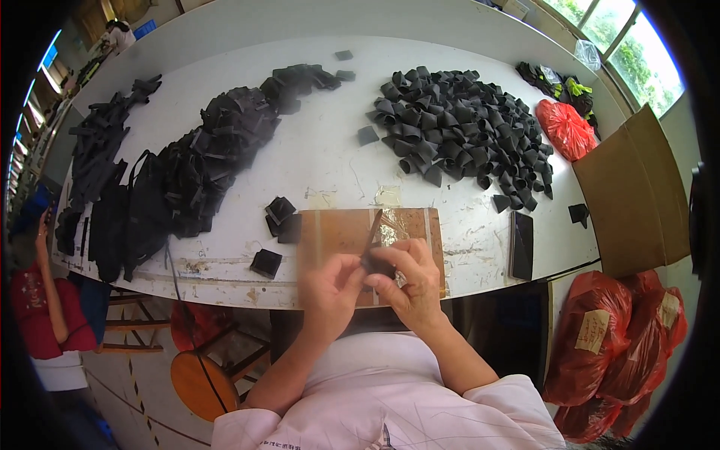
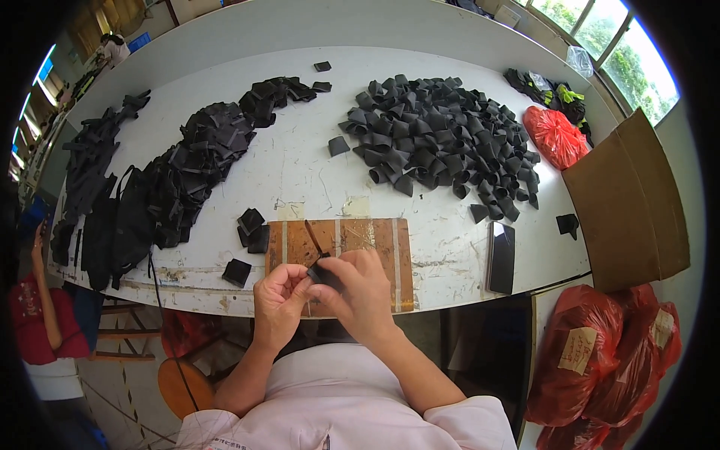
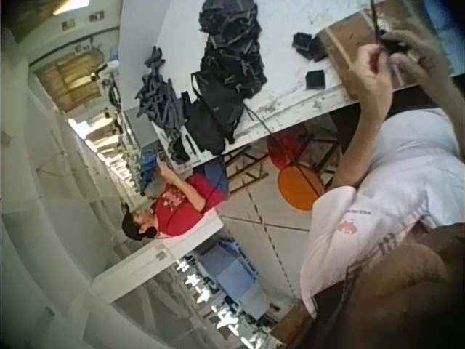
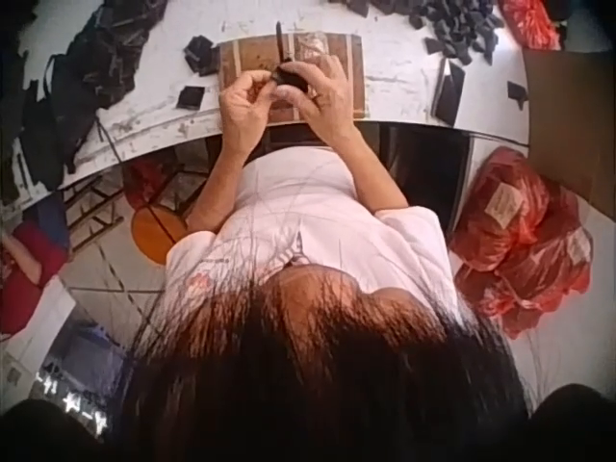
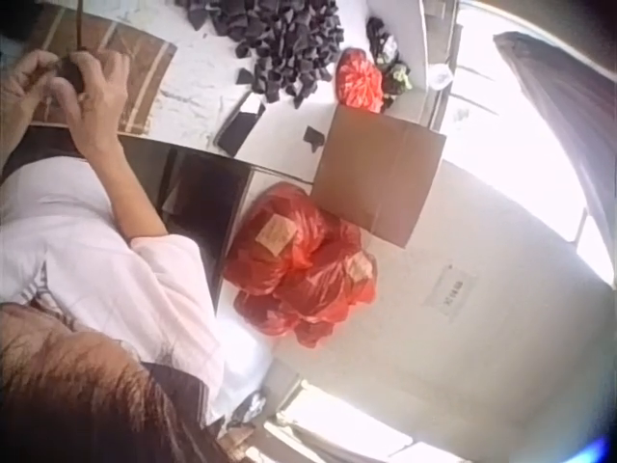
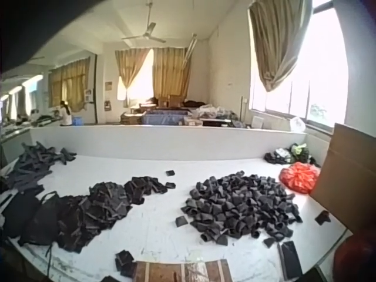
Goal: The recorder is folding and sorting small black fabric pieces on a workbench.
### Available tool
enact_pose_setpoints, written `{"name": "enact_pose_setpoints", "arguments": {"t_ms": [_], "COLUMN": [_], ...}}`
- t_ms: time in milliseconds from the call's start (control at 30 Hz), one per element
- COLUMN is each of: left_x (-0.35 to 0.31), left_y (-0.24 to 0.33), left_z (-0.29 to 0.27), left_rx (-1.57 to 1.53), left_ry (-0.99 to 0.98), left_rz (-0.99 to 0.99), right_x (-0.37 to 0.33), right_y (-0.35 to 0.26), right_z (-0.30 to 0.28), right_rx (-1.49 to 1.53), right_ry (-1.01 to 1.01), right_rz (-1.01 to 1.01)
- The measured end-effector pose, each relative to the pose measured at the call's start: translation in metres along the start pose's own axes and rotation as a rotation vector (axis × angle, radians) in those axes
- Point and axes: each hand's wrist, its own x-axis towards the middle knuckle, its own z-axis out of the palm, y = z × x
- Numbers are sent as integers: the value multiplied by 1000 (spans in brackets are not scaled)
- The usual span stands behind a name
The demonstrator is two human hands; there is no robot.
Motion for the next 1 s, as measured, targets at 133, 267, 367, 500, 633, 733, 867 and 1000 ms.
{"name": "enact_pose_setpoints", "arguments": {"t_ms": [133,267,367,500,633,733,867,1000], "left_x": [0,-2,-1,-1,4,0,-5,-11], "left_y": [-16,-25,-37,-19,-22,-6,17,44], "left_z": [2,-1,3,11,-12,-18,-4,17], "left_rx": [426,323,522,194,-603,-992,-566,-461], "left_ry": [148,137,174,367,115,-84,-107,-43], "left_rz": [224,237,391,249,-166,-281,-152,-135], "right_x": [4,6,1,-9,-8,-4,11,9], "right_y": [-4,2,2,3,1,-2,-13,-11], "right_z": [7,10,9,20,23,20,-11,-17], "right_rx": [57,-11,-41,-213,-111,369,1260,1596], "right_ry": [50,-19,-40,-87,22,-41,-351,-367], "right_rz": [-89,-210,-229,-199,-93,169,880,806]}}
